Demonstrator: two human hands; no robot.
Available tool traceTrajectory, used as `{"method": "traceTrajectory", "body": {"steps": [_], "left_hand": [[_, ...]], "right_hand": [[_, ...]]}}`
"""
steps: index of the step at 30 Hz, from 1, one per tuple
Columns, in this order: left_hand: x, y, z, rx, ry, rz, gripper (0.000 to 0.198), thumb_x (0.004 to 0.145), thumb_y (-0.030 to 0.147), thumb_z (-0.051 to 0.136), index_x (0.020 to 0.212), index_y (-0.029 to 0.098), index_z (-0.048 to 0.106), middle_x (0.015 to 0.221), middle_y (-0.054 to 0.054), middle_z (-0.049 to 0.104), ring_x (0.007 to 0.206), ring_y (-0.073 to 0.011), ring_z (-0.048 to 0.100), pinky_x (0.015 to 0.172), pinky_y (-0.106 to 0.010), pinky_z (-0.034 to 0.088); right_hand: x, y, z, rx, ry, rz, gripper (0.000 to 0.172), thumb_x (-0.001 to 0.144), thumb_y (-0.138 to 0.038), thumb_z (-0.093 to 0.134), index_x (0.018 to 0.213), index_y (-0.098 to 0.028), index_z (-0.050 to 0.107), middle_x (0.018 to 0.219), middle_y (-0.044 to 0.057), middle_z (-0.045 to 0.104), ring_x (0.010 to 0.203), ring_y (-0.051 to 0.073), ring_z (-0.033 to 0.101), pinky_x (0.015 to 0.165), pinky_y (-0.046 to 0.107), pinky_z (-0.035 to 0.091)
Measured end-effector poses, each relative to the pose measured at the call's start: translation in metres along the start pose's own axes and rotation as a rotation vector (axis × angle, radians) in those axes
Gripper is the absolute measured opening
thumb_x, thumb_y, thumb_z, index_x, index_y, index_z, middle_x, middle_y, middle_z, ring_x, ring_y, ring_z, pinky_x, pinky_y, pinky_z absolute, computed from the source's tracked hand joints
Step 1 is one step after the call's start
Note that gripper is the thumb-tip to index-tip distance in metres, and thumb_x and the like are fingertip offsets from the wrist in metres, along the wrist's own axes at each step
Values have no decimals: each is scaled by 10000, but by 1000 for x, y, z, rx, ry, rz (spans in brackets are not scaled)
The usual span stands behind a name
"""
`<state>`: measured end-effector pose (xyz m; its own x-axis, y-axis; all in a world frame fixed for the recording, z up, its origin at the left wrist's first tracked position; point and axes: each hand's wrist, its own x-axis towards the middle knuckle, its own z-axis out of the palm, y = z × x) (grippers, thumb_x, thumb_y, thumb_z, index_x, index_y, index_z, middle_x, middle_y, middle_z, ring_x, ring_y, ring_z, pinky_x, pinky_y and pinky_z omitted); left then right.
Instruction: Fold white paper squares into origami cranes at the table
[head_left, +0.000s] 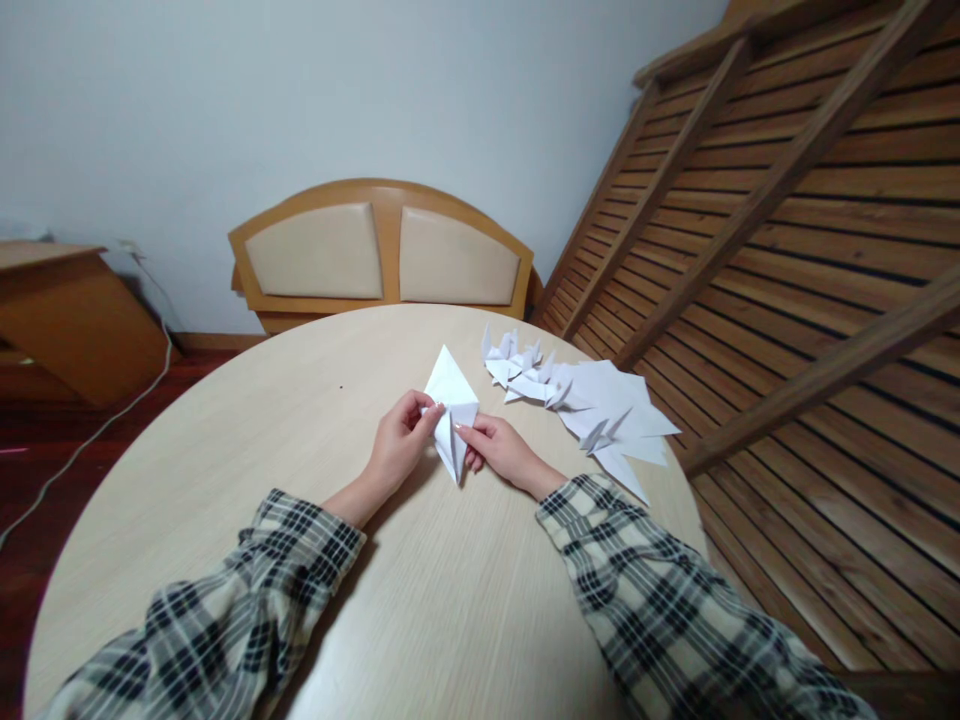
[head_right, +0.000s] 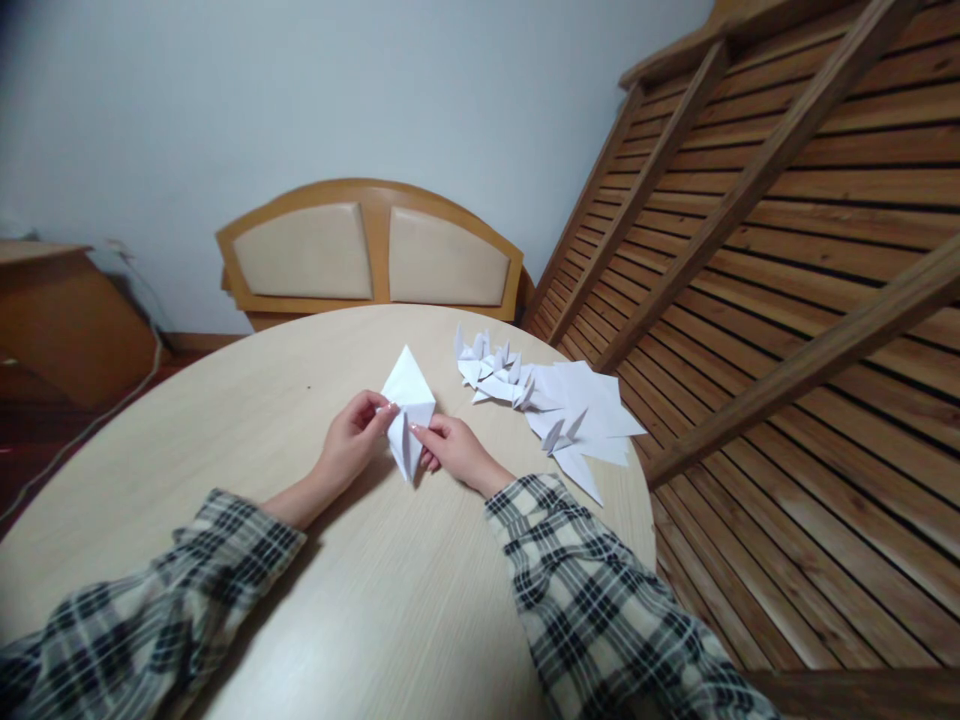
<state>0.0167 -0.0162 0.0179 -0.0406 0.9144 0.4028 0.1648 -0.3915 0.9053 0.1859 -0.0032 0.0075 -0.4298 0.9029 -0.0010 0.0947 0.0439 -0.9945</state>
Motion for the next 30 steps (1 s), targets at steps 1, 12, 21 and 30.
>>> {"method": "traceTrajectory", "body": {"steps": [1,12,21,30], "left_hand": [[0,0,0,24,10,7,181,847,346,599,808,173,564,639,34,488,584,-106,423,534,-233,322],[-2,2,-1,94,71,43,175,832,341,630,806,170,603,620,35,507,566,-103,428,517,-229,315],[-1,3,-2,89,87,47,169,820,330,650,825,171,593,614,40,492,543,-94,414,490,-212,303],[-4,5,-1,-99,37,-21,318,820,315,655,1059,212,473,595,57,556,500,-92,464,459,-181,329]], "right_hand": [[0,0,0,0,2,1,339,830,-470,603,775,-136,603,546,-9,572,468,76,537,433,182,452],[-3,-1,3,-5,4,-14,370,815,-505,617,722,-148,582,543,-12,562,468,75,526,436,189,446],[-5,-5,5,-20,24,-1,373,807,-504,624,721,-143,588,556,-7,567,483,79,533,460,199,459],[-5,-4,5,-8,15,-30,390,778,-523,642,726,-139,600,564,-9,554,483,78,510,455,206,427]]}}
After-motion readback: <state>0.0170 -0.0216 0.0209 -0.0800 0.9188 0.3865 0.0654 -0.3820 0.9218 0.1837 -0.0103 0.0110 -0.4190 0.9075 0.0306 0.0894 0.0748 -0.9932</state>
